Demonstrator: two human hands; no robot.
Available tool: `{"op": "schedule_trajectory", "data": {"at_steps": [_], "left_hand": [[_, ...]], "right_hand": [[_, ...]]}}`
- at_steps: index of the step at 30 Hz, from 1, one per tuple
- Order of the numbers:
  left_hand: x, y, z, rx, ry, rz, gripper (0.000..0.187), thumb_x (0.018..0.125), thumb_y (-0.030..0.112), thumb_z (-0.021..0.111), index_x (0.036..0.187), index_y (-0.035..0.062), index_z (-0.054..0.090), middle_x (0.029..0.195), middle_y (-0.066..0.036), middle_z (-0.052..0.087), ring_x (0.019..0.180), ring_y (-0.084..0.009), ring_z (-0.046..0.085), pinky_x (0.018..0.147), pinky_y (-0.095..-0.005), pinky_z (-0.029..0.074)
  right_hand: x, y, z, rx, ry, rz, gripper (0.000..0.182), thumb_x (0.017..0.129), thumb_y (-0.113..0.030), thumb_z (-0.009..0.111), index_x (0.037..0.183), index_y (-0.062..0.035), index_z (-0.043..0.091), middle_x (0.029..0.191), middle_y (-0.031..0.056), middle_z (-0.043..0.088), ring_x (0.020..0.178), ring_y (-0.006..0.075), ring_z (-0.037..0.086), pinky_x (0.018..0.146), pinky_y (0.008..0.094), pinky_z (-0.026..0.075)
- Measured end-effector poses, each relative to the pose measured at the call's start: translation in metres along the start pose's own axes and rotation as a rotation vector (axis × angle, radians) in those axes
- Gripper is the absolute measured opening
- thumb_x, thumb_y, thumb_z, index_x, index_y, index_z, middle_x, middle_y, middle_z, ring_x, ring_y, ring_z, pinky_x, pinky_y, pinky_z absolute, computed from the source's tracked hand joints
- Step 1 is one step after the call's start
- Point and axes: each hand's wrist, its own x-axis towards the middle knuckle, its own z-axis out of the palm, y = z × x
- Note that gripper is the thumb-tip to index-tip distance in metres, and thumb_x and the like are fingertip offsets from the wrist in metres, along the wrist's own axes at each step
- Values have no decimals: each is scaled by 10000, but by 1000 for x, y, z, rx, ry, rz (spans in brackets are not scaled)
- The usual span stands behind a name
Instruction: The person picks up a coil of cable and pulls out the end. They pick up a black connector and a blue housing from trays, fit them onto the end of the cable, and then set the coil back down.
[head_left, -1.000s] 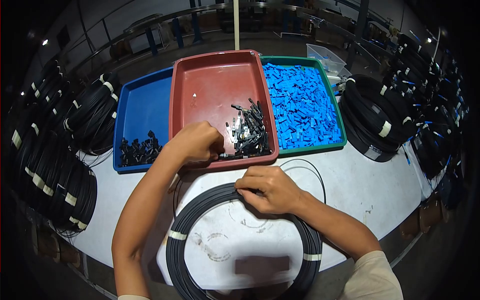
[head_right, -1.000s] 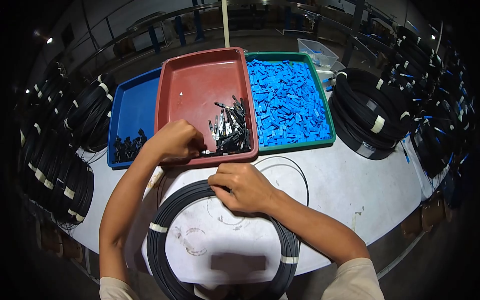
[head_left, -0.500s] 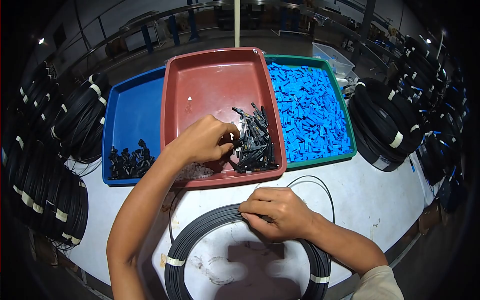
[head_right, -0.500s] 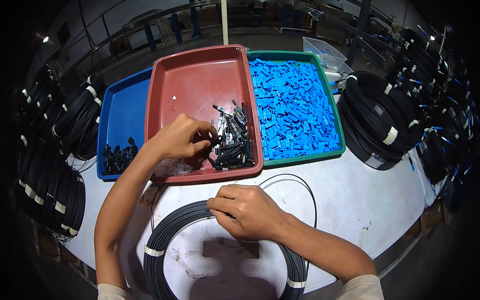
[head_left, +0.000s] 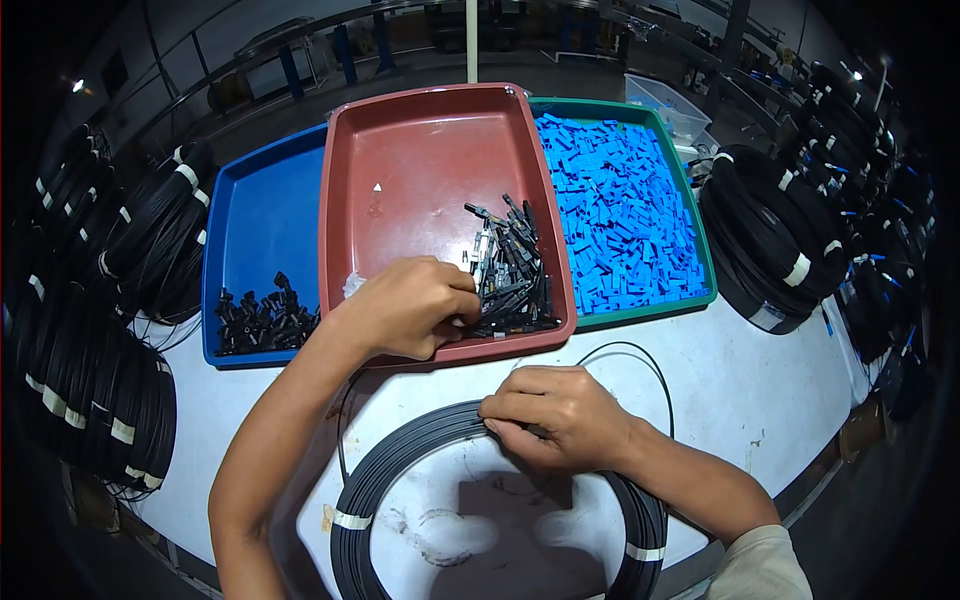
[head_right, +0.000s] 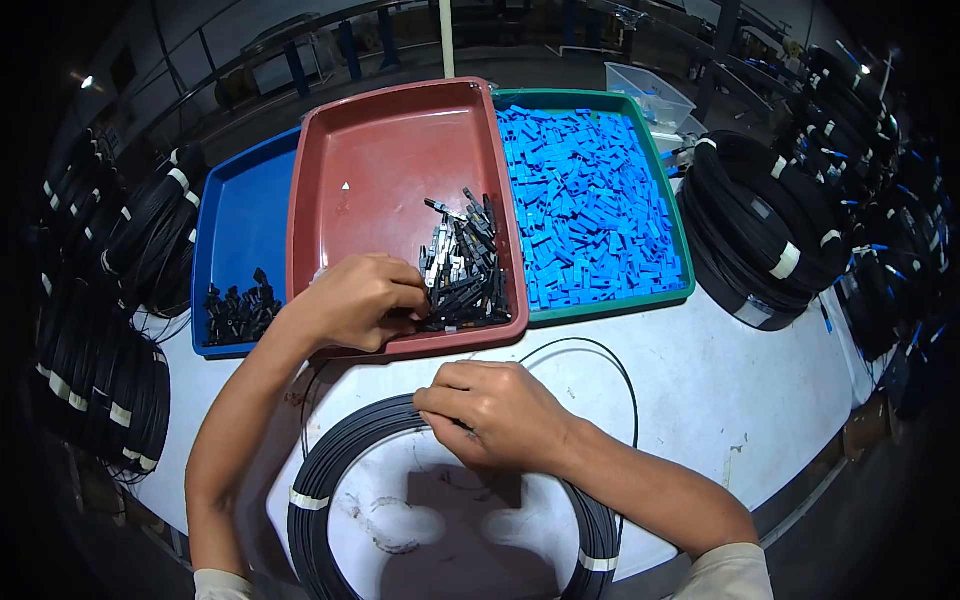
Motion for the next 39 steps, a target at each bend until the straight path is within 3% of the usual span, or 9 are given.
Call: {"op": "schedule_trajectory", "data": {"at_steps": [6,9,12,15,21,26,28,30,39], "left_hand": [[4,-6,14,0,67,52,173,664,53,734,836,38,715,773,-118,679,741,-323,677,668,-440,531],[6,2,8,-127,32,-90,168,693,42,734,858,26,710,806,-141,701,713,-308,686,657,-412,543],[6,10,3,-383,152,-180,173,764,21,730,934,18,694,810,-130,713,685,-236,690,635,-355,545],[0,12,4,-785,335,-355,260,843,37,750,1079,29,641,874,-24,685,761,-87,650,676,-261,516],[-23,44,3,-1324,682,-324,371,907,59,706,1246,30,560,979,-77,636,781,-120,681,631,-211,527],[-52,82,2,-1279,658,-432,480,905,59,684,1348,16,504,998,-92,618,736,-196,719,521,-225,511],[-59,101,1,-1297,709,-443,409,930,60,662,1319,9,545,1020,-121,653,773,-167,714,565,-230,531],[-66,107,10,-1281,720,-425,383,940,58,650,1306,-3,555,1046,-135,664,773,-166,713,586,-233,536],[-77,110,31,-1134,674,-378,242,962,26,633,1200,-16,638,1062,-95,678,857,-130,698,704,-239,547]], "right_hand": [[0,-1,-1,0,-8,8,102,798,-46,722,897,-23,728,780,98,673,666,252,664,607,347,556],[-1,-1,0,10,-5,7,108,803,-58,702,907,-28,712,775,96,656,674,262,657,614,362,550],[-1,-2,0,22,-7,14,116,813,-69,680,922,-30,699,773,99,641,686,274,652,625,379,546],[-2,-4,0,49,-13,43,120,820,-57,676,930,-17,701,778,114,645,694,284,655,636,383,547],[2,-5,-4,55,61,12,113,806,-23,708,917,-14,727,783,103,677,620,214,645,554,314,515],[1,-5,-3,84,75,-73,114,817,-16,694,926,-14,728,807,86,683,598,180,628,524,289,490],[1,-7,-5,103,44,-36,121,818,-18,690,933,-11,728,841,87,689,619,172,632,528,289,493],[1,-10,-8,149,-22,7,128,820,-24,682,938,17,709,869,137,676,754,281,661,678,374,526],[2,-12,-10,186,-45,-3,130,817,-17,694,941,8,723,875,121,672,761,260,650,679,367,513]]}}
